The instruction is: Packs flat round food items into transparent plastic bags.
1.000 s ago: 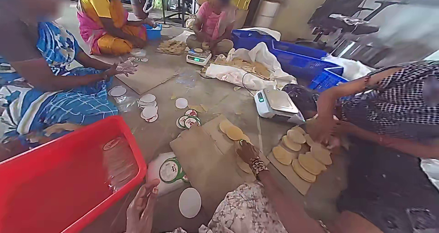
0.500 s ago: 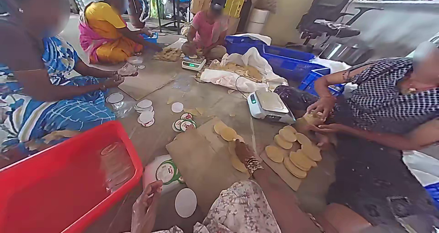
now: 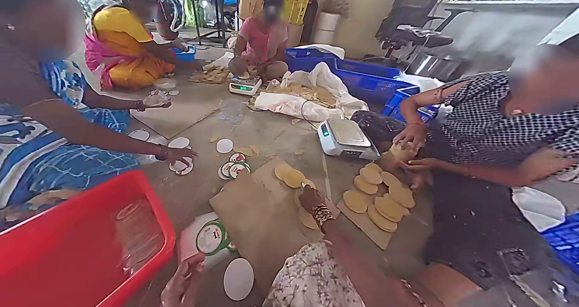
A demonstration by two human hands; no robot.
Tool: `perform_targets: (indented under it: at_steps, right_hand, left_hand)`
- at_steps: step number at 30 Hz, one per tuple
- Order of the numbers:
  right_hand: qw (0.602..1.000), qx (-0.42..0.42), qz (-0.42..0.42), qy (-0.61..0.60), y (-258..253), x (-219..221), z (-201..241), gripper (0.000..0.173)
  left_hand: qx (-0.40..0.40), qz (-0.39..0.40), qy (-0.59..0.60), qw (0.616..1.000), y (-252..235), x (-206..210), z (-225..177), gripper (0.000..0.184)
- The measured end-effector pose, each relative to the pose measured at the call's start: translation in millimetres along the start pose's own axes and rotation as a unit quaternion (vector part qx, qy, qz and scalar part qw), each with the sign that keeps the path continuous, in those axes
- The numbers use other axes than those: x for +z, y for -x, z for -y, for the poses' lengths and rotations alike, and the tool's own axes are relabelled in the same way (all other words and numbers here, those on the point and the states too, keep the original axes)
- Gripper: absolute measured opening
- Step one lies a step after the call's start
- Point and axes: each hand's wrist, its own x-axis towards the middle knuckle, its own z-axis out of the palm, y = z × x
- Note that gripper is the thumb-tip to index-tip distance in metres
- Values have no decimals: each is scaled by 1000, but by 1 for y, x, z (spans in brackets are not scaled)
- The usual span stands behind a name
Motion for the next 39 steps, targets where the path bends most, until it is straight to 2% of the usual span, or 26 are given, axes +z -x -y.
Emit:
perform_targets:
  at_steps: [4, 8, 10, 12, 14, 15, 17, 19, 21, 24, 26, 27, 29, 31, 36, 39]
  right_hand:
    - [1000, 18, -21, -6, -2, -26, -3, 41]
    - [996, 16, -62, -59, -1, -45, -20, 47]
    - [993, -23, -63, -97, 26, -58, -7, 47]
    - [978, -86, -38, -187, 70, -64, 21, 39]
    - [930, -143, 15, -337, 110, -45, 47, 27]
    - [893, -161, 57, -417, 126, -26, 58, 19]
    - [824, -191, 189, -499, 155, 2, 78, 11]
    - [789, -226, 295, -490, 172, 25, 92, 8]
    - [814, -262, 287, -432, 171, 40, 99, 13]
    - [911, -269, 141, -278, 132, 24, 91, 29]
    - [973, -195, 40, -119, 89, 5, 74, 43]
    - [988, -139, 23, -67, 68, -2, 63, 53]
    - [999, -38, 10, -13, 29, -5, 38, 73]
    - [1000, 15, -1, -9, 3, 6, 13, 83]
    - [999, 27, -17, -18, -10, 18, -6, 90]
    - [995, 32, -31, -86, -11, 10, -5, 84]
  left_hand:
    - [-5, 1, -8, 1000, 1, 0, -2, 27]
    - [-8, -4, -7, 1000, 1, -1, -3, 27]
    - [-15, -11, 34, 999, -3, 7, -2, 27]
    - [-28, 8, 104, 994, -4, 23, -2, 30]
    - [-73, 54, 183, 979, -2, 44, -4, 42]
    - [-104, 72, 231, 965, 1, 55, -4, 50]
    - [-163, 69, 329, 928, 6, 77, -1, 60]
    - [-207, 17, 417, 885, 13, 89, -4, 41]
    - [-246, -55, 463, 850, 14, 91, -10, 26]
    - [-284, -126, 455, 835, 9, 89, -7, 26]
    - [-303, -157, 440, 831, 6, 90, -6, 27]
    - [-311, -166, 437, 827, 4, 90, -7, 27]
    - [-322, -171, 437, 822, 2, 90, -7, 29]
    - [-328, -171, 422, 828, 1, 90, -8, 29]
    - [-326, -164, 401, 840, 1, 89, -7, 32]
    - [-329, -165, 407, 836, -1, 90, -9, 29]
